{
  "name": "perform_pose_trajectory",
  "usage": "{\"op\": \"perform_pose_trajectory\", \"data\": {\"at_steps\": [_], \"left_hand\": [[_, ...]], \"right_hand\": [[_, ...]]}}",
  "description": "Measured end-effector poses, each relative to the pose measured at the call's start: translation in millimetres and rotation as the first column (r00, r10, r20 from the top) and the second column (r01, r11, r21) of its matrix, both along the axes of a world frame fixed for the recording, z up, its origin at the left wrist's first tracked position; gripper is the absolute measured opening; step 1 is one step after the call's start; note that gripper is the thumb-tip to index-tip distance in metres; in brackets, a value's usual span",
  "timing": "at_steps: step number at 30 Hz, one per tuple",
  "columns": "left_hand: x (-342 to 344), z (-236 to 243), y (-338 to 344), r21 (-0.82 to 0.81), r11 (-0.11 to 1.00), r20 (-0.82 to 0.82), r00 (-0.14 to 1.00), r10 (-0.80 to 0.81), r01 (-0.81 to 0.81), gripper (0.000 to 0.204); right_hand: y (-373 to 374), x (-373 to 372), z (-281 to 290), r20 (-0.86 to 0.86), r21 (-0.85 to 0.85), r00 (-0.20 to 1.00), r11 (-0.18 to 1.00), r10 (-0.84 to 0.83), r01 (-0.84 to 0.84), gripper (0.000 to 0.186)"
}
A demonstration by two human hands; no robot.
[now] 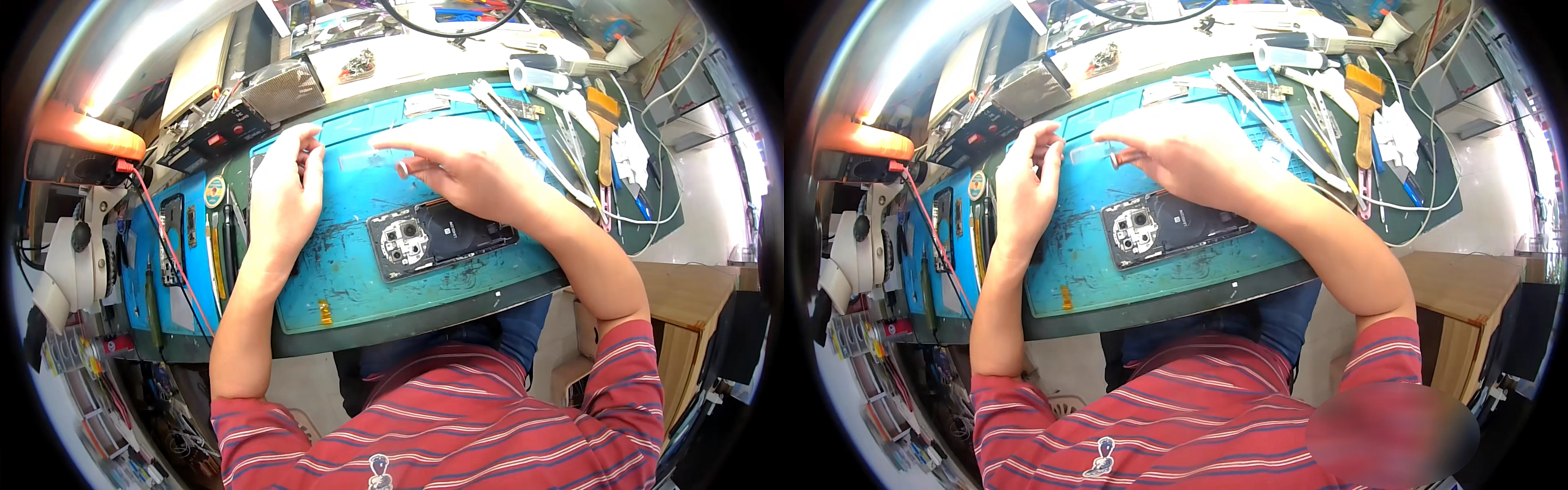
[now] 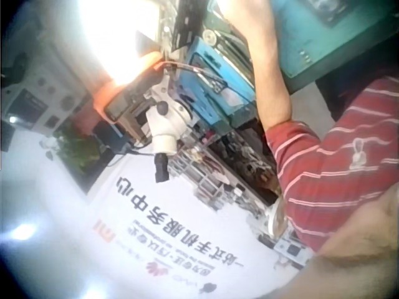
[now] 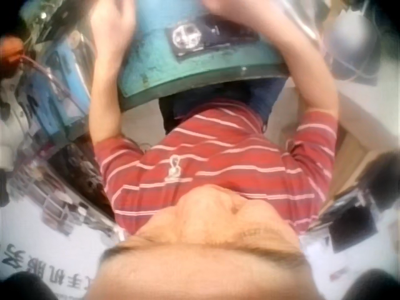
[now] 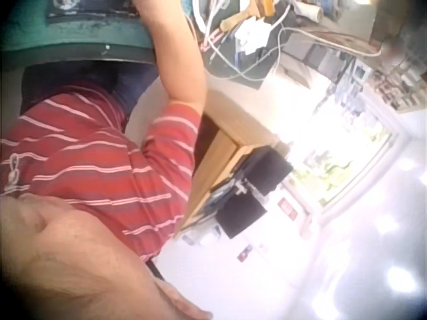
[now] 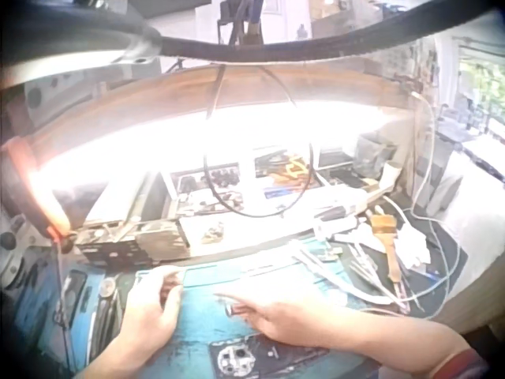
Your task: The person disassembles a smartphone, removes the back cover and internal components, and uses a screwdriver to manipulate small parts. They then reassemble the phone and test the screen by powering it on.
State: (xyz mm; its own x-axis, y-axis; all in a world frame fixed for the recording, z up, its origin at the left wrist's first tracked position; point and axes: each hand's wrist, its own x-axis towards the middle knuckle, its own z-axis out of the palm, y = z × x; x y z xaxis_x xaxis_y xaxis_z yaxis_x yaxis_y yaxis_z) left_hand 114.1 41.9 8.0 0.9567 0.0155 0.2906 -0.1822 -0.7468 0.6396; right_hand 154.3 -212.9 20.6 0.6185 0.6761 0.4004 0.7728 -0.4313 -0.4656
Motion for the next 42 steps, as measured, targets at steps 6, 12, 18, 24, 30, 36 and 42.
{"op": "perform_pose_trajectory", "data": {"at_steps": [6,12,18,24,30,36,42], "left_hand": [[-6.1,-3.0,-3.6,0.137,0.989,0.119,0.99,-0.08,0.063,0.016],[-6.8,-7.0,-11.7,0.163,0.969,0.111,0.973,-0.204,0.185,0.014],[-8.8,-7.1,-18.5,0.11,0.977,0.072,0.979,-0.191,0.183,0.014],[-1.5,-8.9,-16.8,0.048,0.996,0.087,0.993,-0.082,0.078,0.014],[3.8,-7.5,-19.4,0.193,0.966,0.082,0.978,-0.191,0.173,0.011],[8.4,-5.6,-16.6,0.288,0.926,0.073,0.958,-0.276,0.245,0.012],[4.2,-8.4,-8.8,0.138,0.98,0.073,0.986,-0.153,0.142,0.012]], "right_hand": [[-0.3,5.5,-3.1,0.05,0.084,0.998,0.996,-0.035,0.03,0.042],[-7.1,24.9,-3.2,-0.161,0.29,0.943,0.899,-0.292,0.328,0.033],[-17.4,35.5,-13.4,0.041,0.144,0.865,0.859,-0.501,0.491,0.029],[-18.0,30.0,-5.9,0.168,0.121,0.815,0.832,-0.554,0.541,0.029],[-17.9,29.8,-1.8,0.2,0.186,0.798,0.822,-0.568,0.539,0.028],[-20.0,31.0,6.0,0.074,0.243,0.835,0.822,-0.545,0.515,0.024],[-18.7,19.5,20.5,-0.052,0.346,0.912,0.849,-0.406,0.398,0.023]]}}
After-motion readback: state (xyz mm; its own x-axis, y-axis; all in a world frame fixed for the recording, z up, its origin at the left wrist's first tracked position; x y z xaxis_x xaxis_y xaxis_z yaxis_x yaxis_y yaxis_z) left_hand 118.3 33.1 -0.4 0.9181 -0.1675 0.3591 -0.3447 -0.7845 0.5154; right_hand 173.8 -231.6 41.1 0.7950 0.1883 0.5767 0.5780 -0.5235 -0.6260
